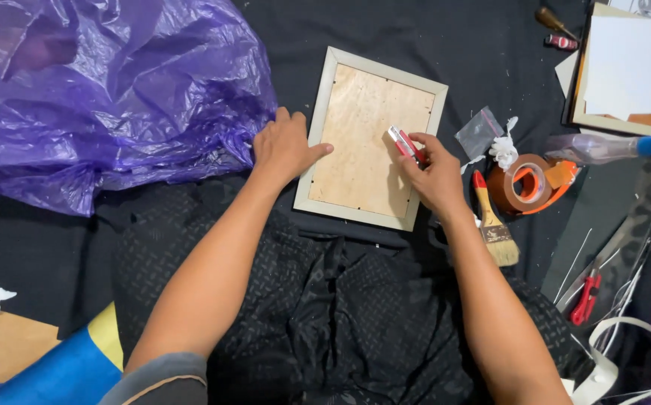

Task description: The person removes a wooden backing from a purple bag, places it into a frame, and secures the back using a tool before cleaning the glass with a brush and spray.

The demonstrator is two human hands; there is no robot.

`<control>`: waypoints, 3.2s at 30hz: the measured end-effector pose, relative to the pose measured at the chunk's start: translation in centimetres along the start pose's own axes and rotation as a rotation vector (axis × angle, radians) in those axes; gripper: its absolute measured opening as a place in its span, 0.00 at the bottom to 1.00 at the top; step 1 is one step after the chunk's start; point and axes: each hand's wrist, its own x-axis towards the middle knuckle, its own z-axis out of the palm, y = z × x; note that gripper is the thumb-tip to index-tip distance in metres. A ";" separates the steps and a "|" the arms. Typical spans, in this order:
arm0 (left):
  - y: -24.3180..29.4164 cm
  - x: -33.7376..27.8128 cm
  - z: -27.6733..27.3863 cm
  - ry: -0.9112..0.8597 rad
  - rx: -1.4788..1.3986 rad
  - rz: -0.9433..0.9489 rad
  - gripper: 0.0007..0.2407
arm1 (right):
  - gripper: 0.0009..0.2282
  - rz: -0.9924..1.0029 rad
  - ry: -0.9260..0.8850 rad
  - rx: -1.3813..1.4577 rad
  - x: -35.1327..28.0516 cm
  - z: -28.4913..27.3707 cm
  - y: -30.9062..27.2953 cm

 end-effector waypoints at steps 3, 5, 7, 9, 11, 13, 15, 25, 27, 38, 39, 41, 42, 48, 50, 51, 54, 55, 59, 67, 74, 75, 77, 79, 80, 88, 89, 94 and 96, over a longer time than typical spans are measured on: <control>-0.6 0.9 1.0 -0.001 0.003 0.000 0.24 | 0.17 -0.043 -0.031 -0.054 -0.5 0.7 -1.3; -1.0 1.6 1.5 -0.004 -0.008 -0.003 0.23 | 0.17 -0.065 -0.053 -0.076 -0.7 1.0 -3.1; -1.3 2.0 2.0 -0.018 -0.034 -0.012 0.23 | 0.17 -0.079 -0.087 -0.173 -0.8 1.1 -5.6; -1.2 1.9 1.7 -0.021 -0.036 -0.005 0.23 | 0.17 -0.044 -0.097 -0.170 -1.0 1.1 -6.1; -1.4 1.6 1.2 -0.026 -0.029 0.003 0.23 | 0.17 -0.005 -0.105 -0.157 -1.5 1.7 -5.3; -1.0 1.6 0.9 -0.033 -0.011 0.036 0.24 | 0.20 0.043 -0.215 -0.213 -2.4 2.2 -3.0; -1.3 1.0 0.5 -0.050 0.009 0.066 0.24 | 0.19 0.065 -0.286 -0.309 -4.4 1.6 -3.3; -3.5 2.1 2.4 -0.006 0.145 0.160 0.25 | 0.16 0.330 0.113 -0.018 -5.1 -1.9 5.4; -4.3 2.5 2.8 -0.026 0.200 0.166 0.25 | 0.19 0.257 0.220 0.034 -4.0 -0.2 6.0; -9.4 3.7 5.0 0.176 0.297 0.312 0.22 | 0.20 -0.059 0.330 0.298 -14.4 -12.8 -1.8; -9.3 3.4 5.1 0.127 0.148 0.262 0.20 | 0.16 -0.103 0.401 0.261 -16.3 -13.7 -1.4; -10.0 3.4 5.6 0.067 0.005 0.212 0.20 | 0.12 -0.136 0.473 0.227 -19.6 -14.9 1.2; -10.8 3.7 6.1 0.076 -0.036 0.222 0.17 | 0.10 -0.068 0.576 0.112 -21.0 -15.1 3.4; -15.6 6.3 7.9 0.001 -0.135 0.244 0.17 | 0.10 0.579 0.715 0.065 -31.3 -17.0 18.0; -11.6 4.3 6.7 -0.047 -0.135 0.190 0.18 | 0.12 0.776 0.674 -0.010 -34.7 -16.5 21.5; -8.3 2.6 5.9 -0.112 -0.235 0.290 0.17 | 0.10 0.860 0.503 -0.077 -36.3 -15.9 22.9; -3.5 0.1 4.9 -0.132 -0.311 0.489 0.20 | 0.13 1.152 0.156 -0.145 -38.5 -14.8 23.8; -3.1 -0.6 4.6 -0.089 -0.286 0.581 0.18 | 0.18 1.358 -0.030 -0.147 -38.9 -14.3 23.4; -12.8 5.1 7.5 -0.042 -0.193 0.554 0.17 | 0.07 1.293 0.191 -0.097 -40.4 -11.0 26.3; -6.2 0.3 2.6 0.030 0.168 0.248 0.19 | 0.22 0.440 0.306 -0.321 -38.5 -8.7 34.3; -6.6 0.4 1.7 0.067 0.038 0.149 0.18 | 0.17 0.701 0.073 -0.396 -37.0 -11.7 32.3; -6.8 0.4 1.6 0.068 -0.033 0.114 0.20 | 0.16 0.749 0.145 -0.324 -37.0 -11.8 31.1; -6.2 -0.6 0.7 0.076 -0.110 0.069 0.22 | 0.18 0.786 0.209 -0.258 -36.8 -12.1 30.2; -4.2 -2.0 -0.7 0.045 -0.103 0.075 0.23 | 0.17 0.783 0.235 -0.281 -36.3 -12.7 30.8; -3.5 -2.3 -1.4 0.050 -0.112 0.078 0.23 | 0.17 0.777 0.241 -0.287 -36.0 -12.8 31.0; -1.9 -3.4 -2.6 -0.086 -0.035 0.093 0.25 | 0.16 0.796 0.377 -0.403 -34.8 -14.4 32.9; -1.9 -3.6 -2.8 -0.083 -0.038 0.094 0.25 | 0.16 0.793 0.381 -0.405 -34.8 -14.3 33.2; -2.4 -3.7 -2.8 -0.125 -0.029 0.087 0.26 | 0.02 0.274 1.037 -0.705 -31.8 -18.0 37.0; -2.7 -3.2 -2.2 -0.119 -0.004 0.096 0.25 | 0.06 0.171 1.040 -0.405 -27.2 -19.9 27.5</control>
